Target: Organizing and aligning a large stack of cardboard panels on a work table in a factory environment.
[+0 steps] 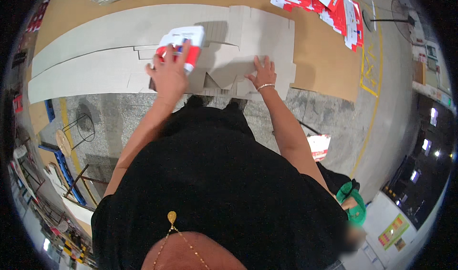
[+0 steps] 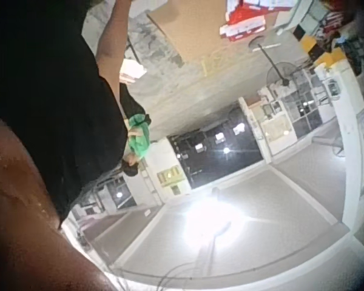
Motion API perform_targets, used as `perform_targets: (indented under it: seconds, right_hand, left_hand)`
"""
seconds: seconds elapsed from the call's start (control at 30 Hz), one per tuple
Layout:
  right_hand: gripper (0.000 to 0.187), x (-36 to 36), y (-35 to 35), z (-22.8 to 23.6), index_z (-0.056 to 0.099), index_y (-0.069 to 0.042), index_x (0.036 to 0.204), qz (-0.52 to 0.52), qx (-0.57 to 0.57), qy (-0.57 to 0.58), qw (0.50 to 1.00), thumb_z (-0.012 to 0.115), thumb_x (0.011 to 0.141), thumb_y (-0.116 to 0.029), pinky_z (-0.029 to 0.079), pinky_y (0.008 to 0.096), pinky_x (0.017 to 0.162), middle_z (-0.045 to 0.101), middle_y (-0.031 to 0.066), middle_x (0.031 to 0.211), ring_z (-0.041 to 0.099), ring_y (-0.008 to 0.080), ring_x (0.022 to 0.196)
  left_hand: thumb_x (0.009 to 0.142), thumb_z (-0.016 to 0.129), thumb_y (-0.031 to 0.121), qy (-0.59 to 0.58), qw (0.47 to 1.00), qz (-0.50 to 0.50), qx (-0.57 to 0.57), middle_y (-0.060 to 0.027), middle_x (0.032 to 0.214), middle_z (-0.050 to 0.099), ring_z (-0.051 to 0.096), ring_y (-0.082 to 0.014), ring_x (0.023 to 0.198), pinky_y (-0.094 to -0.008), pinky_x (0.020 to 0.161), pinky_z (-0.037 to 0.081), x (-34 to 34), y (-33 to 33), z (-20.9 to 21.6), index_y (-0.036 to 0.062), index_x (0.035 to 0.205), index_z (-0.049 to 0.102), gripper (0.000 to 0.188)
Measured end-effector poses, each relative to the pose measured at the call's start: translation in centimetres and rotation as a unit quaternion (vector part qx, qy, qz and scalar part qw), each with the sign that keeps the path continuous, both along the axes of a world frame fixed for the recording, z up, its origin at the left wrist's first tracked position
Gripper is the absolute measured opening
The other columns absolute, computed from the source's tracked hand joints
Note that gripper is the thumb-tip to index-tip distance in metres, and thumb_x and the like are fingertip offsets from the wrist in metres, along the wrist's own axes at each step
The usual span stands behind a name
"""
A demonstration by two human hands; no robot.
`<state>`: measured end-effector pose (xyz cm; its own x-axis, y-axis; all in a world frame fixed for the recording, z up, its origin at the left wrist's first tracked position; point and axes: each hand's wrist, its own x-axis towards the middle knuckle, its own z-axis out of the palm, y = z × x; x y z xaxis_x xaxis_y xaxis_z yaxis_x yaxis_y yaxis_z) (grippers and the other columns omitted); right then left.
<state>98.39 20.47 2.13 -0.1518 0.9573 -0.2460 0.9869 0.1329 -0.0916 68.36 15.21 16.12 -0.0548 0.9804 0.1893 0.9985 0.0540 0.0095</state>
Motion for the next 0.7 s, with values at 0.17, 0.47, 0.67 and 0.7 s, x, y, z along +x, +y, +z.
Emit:
perform_targets:
  seconds: [0.17,0.47,0.67,0.7]
  right_hand:
    - [0.084,0.0,-0.2,0.9,0.033,-0.03,0.134,-0.014,0.003,0.007,1.0,0.072,0.062,-0.048,0.039,0.0523,0.09,0.022,0.0146,0.141,0.026,0.0418,0.125]
    - [0.084,0.0,0.2,1.4,0.034,-0.03,0.134,-0.006,-0.007,-0.021,1.0,0.073,0.061,-0.048,0.039,0.0507,0.092,0.024,0.0168,0.14,0.029,0.0434,0.123]
    - [0.084,0.7,0.0,1.2,0.033,-0.031,0.134,-0.018,-0.018,-0.011,1.0,0.073,0.062,-0.048,0.039,0.0505,0.092,0.021,0.0152,0.142,0.026,0.0421,0.125]
    - [0.084,0.8,0.1,1.1,0.032,-0.032,0.134,-0.017,-0.025,-0.016,0.999,0.072,0.063,-0.048,0.04,0.0504,0.091,0.02,0.0135,0.142,0.025,0.0411,0.126]
  left_hand:
    - [0.085,0.057,0.033,-0.813,0.536,0.228,-0.023,-0.0164,0.118,0.052,0.054,-0.0243,0.105,-0.0367,0.087,0.046,-15.3,-0.4,0.0,-0.002,0.124,0.043,0.054]
    - [0.083,0.061,0.031,-0.892,0.376,0.244,0.063,-0.0089,0.12,0.052,0.049,-0.0261,0.111,-0.0382,0.091,0.043,-19.4,-6.4,-15.0,0.0034,0.126,0.042,0.054]
    - [0.077,0.059,0.005,-0.711,0.666,0.221,0.056,-0.0109,0.115,0.055,0.052,-0.0252,0.104,-0.0339,0.088,0.041,-17.3,-3.2,-12.1,-0.002,0.118,0.049,0.043]
    - [0.075,0.058,0.002,-0.615,0.769,0.156,0.079,-0.0111,0.114,0.056,0.053,-0.0264,0.102,-0.034,0.087,0.042,-16.0,-2.6,-11.1,0.0013,0.12,0.049,0.046]
